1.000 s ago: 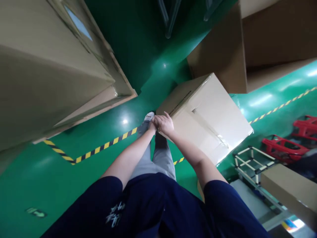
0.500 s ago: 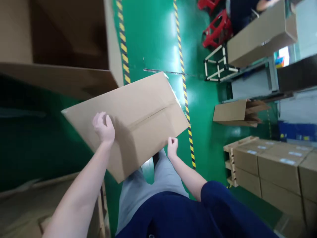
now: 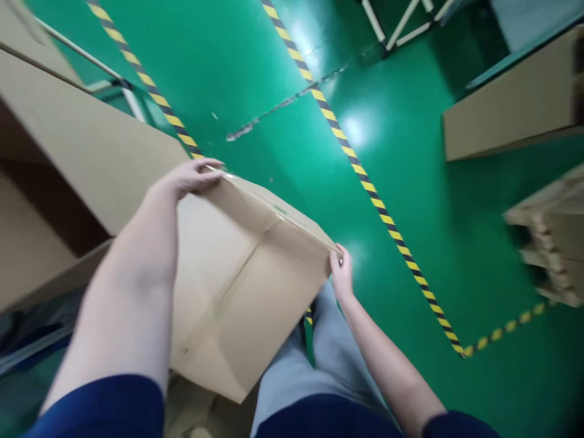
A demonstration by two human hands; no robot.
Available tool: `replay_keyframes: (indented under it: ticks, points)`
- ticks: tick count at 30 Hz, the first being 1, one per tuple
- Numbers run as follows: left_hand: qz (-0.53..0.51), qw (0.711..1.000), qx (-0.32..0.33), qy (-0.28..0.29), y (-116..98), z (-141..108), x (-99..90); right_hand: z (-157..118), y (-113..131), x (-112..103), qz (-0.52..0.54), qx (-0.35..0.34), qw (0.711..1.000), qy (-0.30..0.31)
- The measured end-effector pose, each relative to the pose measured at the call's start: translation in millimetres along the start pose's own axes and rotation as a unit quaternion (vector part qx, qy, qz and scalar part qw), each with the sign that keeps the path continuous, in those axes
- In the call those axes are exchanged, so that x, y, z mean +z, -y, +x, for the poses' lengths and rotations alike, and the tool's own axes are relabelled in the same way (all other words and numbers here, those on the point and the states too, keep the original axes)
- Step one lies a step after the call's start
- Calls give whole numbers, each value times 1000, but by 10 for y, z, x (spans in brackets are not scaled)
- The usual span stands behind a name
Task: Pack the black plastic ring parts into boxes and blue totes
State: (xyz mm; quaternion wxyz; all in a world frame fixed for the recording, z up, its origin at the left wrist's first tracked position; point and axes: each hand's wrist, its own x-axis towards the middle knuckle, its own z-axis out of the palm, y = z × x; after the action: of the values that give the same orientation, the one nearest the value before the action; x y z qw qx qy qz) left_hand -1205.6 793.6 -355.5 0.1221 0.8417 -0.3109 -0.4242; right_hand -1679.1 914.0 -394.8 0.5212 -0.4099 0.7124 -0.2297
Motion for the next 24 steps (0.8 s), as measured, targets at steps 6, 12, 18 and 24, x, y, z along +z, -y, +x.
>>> replay_keyframes:
  ticks: [6, 12, 18, 24]
  points:
    - [-71, 975, -56, 202, -155, 122, -181, 139, -94, -161, -36, -15, 997, 74]
    - [-199, 973, -83, 87, -86, 57, -83, 415, 65, -144, 36, 69, 971, 225]
    - [-185, 972, -143, -9, -157, 120, 33, 806, 43, -23, 79, 248, 926, 273]
    - [-169, 979, -104, -47, -159, 66, 201, 1081, 147, 40, -118, 108, 927, 341]
